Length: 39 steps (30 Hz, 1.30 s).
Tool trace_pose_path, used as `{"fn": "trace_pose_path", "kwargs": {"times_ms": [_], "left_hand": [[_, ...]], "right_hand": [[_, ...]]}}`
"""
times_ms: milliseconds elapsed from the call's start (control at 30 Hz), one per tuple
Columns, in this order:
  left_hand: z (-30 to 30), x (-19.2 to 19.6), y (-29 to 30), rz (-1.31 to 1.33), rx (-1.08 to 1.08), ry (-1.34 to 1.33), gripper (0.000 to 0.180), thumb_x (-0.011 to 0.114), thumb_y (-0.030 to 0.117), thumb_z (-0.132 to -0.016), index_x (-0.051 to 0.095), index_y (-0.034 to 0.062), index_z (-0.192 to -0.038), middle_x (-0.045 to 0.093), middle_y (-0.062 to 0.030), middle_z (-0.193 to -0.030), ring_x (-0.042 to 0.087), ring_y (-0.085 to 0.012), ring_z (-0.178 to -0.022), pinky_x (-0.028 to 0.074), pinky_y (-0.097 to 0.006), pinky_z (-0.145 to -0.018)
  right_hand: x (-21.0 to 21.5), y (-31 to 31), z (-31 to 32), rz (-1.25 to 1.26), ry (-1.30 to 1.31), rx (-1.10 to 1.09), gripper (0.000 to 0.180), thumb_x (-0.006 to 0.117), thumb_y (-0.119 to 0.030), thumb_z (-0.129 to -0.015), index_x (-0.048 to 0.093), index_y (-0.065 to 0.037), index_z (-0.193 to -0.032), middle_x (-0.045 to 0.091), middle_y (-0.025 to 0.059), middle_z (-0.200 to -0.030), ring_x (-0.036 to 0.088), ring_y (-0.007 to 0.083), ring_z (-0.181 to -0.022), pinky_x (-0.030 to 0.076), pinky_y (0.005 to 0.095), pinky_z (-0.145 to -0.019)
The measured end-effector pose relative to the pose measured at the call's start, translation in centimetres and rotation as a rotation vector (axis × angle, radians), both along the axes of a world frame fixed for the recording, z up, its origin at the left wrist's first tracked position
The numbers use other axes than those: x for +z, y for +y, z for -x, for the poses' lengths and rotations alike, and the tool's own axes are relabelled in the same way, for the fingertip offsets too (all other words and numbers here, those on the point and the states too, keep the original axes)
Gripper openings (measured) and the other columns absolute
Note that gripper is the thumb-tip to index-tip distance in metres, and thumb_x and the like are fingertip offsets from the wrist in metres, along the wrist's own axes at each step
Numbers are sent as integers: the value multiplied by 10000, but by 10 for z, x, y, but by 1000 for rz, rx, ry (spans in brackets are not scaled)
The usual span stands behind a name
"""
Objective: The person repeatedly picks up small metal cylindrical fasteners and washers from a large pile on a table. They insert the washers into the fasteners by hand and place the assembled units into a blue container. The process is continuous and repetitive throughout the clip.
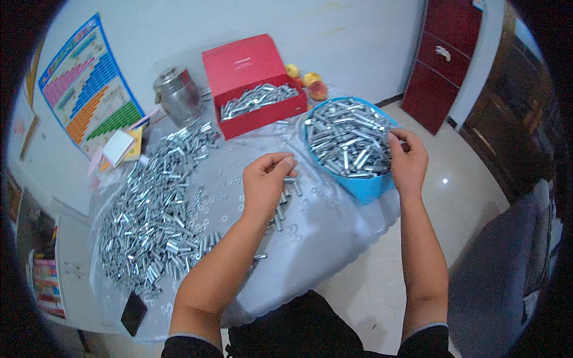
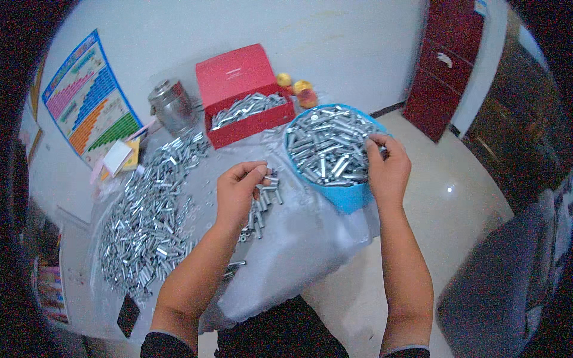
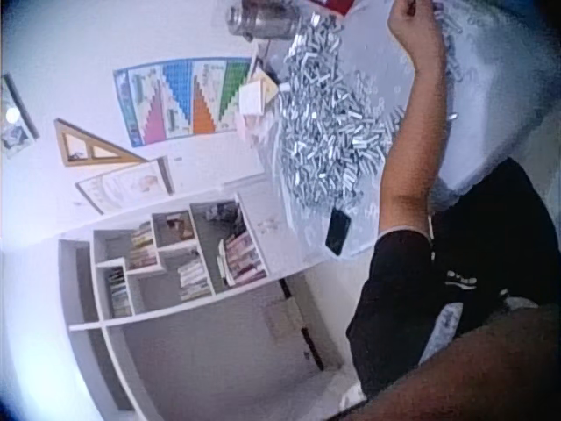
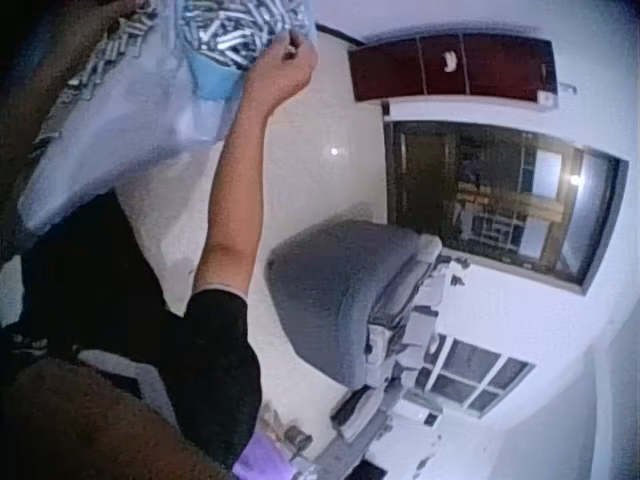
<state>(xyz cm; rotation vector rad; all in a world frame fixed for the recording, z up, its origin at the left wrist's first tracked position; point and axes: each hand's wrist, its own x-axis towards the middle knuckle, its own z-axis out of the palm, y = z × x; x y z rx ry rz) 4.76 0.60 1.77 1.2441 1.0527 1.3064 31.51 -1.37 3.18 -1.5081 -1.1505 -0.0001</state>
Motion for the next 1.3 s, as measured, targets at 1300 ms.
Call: {"fn": "trace_pose_path", "kwargs": {"times_ms": [1300], "left_hand": [[279,-33,-28,-247,231,1213,145,679,143,-744,719,51,-850,665,-154,-842,624,-328,-839,492,-417,-775]], "right_hand": [[-76,61,273,278,-338,702,190,657,-209,-825,693,-28,-869,649,165,-869,621,341,-844,485,426,-766]]}}
